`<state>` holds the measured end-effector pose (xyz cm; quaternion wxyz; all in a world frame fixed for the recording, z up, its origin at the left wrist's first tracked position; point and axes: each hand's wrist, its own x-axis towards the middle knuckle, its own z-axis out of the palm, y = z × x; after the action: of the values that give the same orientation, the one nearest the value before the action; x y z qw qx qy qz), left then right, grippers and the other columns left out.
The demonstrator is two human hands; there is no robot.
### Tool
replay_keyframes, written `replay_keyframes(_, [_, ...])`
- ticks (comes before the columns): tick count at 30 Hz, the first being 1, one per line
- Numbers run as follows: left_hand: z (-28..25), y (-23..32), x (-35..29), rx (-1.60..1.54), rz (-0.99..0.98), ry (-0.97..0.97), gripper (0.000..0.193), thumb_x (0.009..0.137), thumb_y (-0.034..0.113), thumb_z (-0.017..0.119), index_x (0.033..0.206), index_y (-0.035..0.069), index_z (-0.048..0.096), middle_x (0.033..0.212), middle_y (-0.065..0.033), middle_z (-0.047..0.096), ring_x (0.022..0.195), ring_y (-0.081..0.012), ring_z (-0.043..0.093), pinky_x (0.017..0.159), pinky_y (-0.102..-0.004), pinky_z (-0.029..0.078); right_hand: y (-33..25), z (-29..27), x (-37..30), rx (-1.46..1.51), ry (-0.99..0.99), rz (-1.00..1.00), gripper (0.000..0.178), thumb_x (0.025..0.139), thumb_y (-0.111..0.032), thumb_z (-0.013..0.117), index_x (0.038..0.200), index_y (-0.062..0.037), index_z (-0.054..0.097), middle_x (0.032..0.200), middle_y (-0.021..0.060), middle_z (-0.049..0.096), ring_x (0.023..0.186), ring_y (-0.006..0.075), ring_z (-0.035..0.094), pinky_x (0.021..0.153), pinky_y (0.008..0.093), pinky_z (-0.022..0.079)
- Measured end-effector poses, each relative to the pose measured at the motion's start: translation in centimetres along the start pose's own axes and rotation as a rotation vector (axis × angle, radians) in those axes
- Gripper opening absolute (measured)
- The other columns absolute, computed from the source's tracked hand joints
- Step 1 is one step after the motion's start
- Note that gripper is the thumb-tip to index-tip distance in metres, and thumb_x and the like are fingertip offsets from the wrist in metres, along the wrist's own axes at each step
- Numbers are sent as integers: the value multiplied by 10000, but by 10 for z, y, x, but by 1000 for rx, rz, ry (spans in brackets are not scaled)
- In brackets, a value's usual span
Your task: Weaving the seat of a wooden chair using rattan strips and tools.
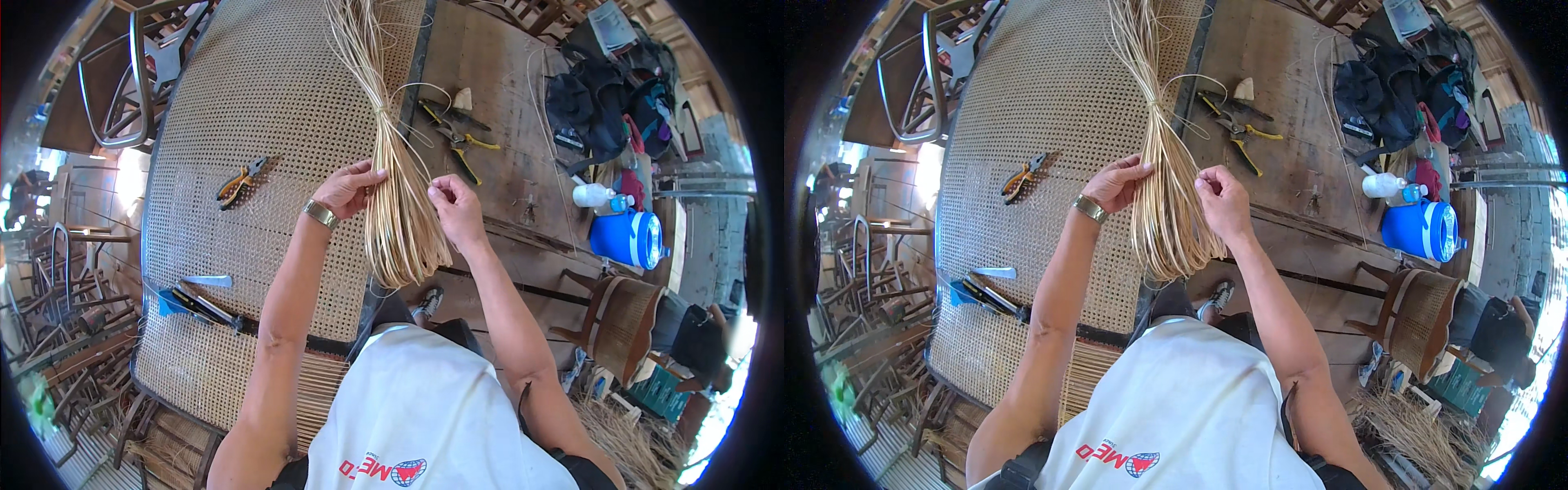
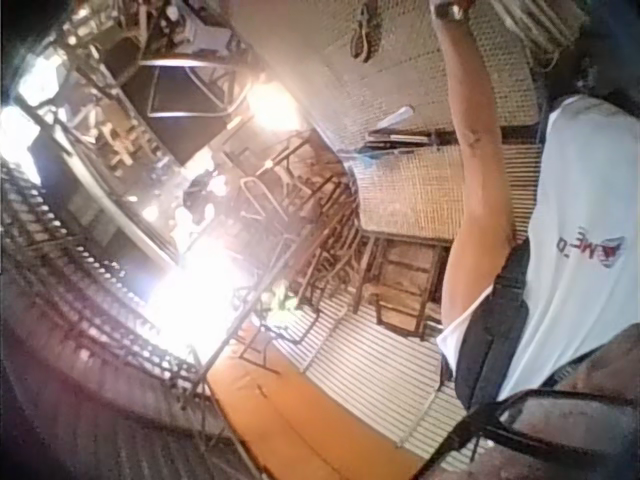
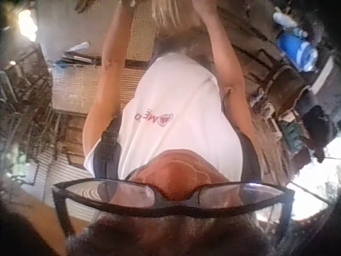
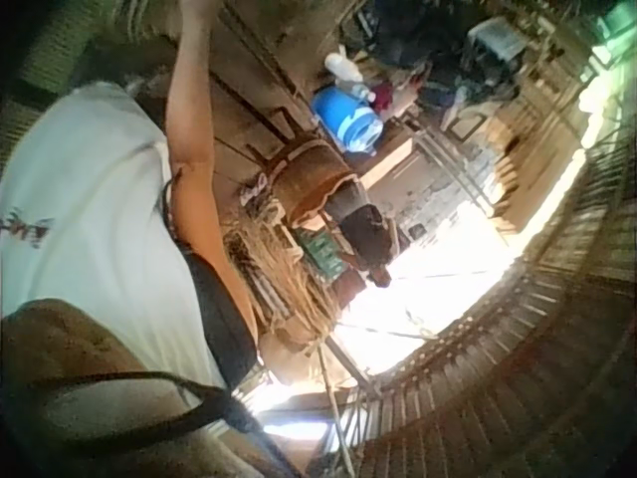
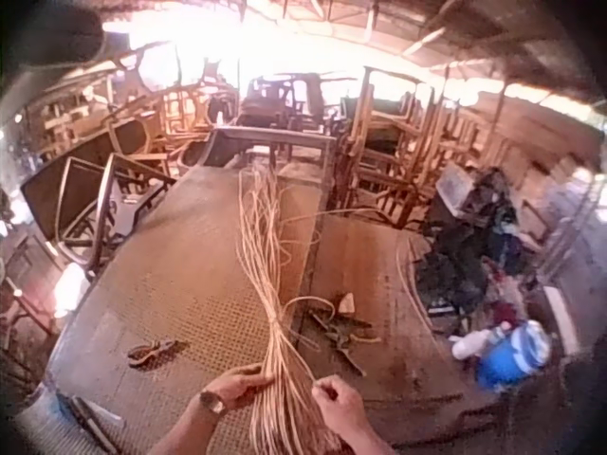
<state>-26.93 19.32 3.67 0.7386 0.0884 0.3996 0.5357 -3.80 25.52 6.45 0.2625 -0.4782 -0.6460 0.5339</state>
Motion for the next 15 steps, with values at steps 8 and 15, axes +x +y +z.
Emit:
replay_keyframes(8, [6, 2, 9, 41, -17, -25, 253, 880, 84, 688, 1123, 45, 631, 992, -35, 703, 826, -123, 686, 746, -290, 579, -7, -12, 5, 152, -85, 52, 68, 954, -118, 606, 966, -54, 626, 782, -85, 528, 697, 5, 436, 624, 170, 374])
replay_keyframes(15, [10, -4, 17, 86, -12, 17, 211, 869, 106, 709, 1066, 74, 641, 910, 0, 696, 719, -84, 661, 602, -232, 557, -19, -14, -14, 182, -61, 147, 128, 965, -151, 595, 1035, -46, 615, 767, -19, 561, 676, 43, 481, 624, 204, 427])
